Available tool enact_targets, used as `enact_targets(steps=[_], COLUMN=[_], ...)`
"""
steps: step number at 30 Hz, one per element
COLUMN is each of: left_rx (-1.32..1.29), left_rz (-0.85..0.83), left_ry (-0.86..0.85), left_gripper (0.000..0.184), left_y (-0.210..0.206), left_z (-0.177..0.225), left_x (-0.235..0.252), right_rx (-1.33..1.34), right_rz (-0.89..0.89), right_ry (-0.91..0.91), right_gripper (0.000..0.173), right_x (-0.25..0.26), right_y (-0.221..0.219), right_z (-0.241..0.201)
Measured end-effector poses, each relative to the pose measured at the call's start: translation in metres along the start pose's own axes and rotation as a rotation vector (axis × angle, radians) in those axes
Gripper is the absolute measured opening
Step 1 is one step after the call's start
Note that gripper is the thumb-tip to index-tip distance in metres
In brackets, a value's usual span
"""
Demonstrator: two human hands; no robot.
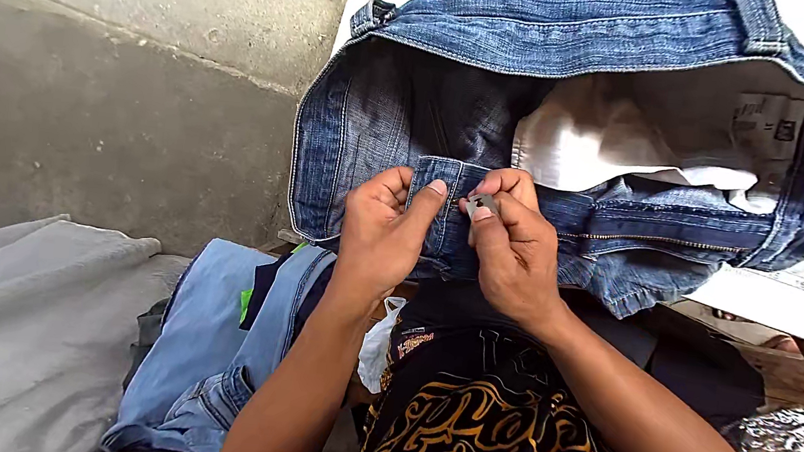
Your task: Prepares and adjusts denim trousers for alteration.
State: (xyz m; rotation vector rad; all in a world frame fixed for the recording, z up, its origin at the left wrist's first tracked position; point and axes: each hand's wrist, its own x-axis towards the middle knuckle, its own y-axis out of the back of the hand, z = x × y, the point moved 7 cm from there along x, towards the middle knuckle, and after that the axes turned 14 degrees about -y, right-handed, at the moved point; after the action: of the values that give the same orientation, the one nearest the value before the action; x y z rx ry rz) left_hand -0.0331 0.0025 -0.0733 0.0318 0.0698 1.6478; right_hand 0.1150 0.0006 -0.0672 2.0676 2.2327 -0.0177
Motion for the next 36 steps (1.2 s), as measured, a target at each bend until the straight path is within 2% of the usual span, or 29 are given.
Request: enact_targets(steps=[6, 17, 25, 28, 32, 36], left_rx=[-0.191, -0.228, -0.329, -0.352, -0.359, -0.373], left_rz=[-0.011, -0.086, 0.004, -0.019, -0.073, -0.094], left_ry=[-0.043, -0.025, 0.060, 0.053, -0.006, -0.010], left_gripper=[0.010, 0.012, 0.016, 0.017, 0.014, 0.013], left_y=[-0.001, 0.002, 0.001, 0.001, 0.003, 0.003], left_z=[-0.007, -0.012, -0.015, -0.016, -0.018, -0.018], left_x=[-0.001, 0.004, 0.001, 0.001, 0.003, 0.004], right_rx=[-0.193, -0.195, -0.298, -0.276, -0.115, -0.129], right_rz=[-0.008, -0.037, -0.180, -0.247, -0.133, -0.083], right_ry=[0.011, 0.019, 0.084, 0.092, 0.007, -0.053], right_gripper=[0.028, 0.030, 0.029, 0.030, 0.031, 0.032], right_x=[0.000, -0.001, -0.002, -0.002, 0.001, 0.003], right_y=[-0.002, -0.004, -0.011, -0.010, 0.001, 0.001], right_z=[-0.001, 0.001, 0.003, 0.003, 0.004, 0.003])
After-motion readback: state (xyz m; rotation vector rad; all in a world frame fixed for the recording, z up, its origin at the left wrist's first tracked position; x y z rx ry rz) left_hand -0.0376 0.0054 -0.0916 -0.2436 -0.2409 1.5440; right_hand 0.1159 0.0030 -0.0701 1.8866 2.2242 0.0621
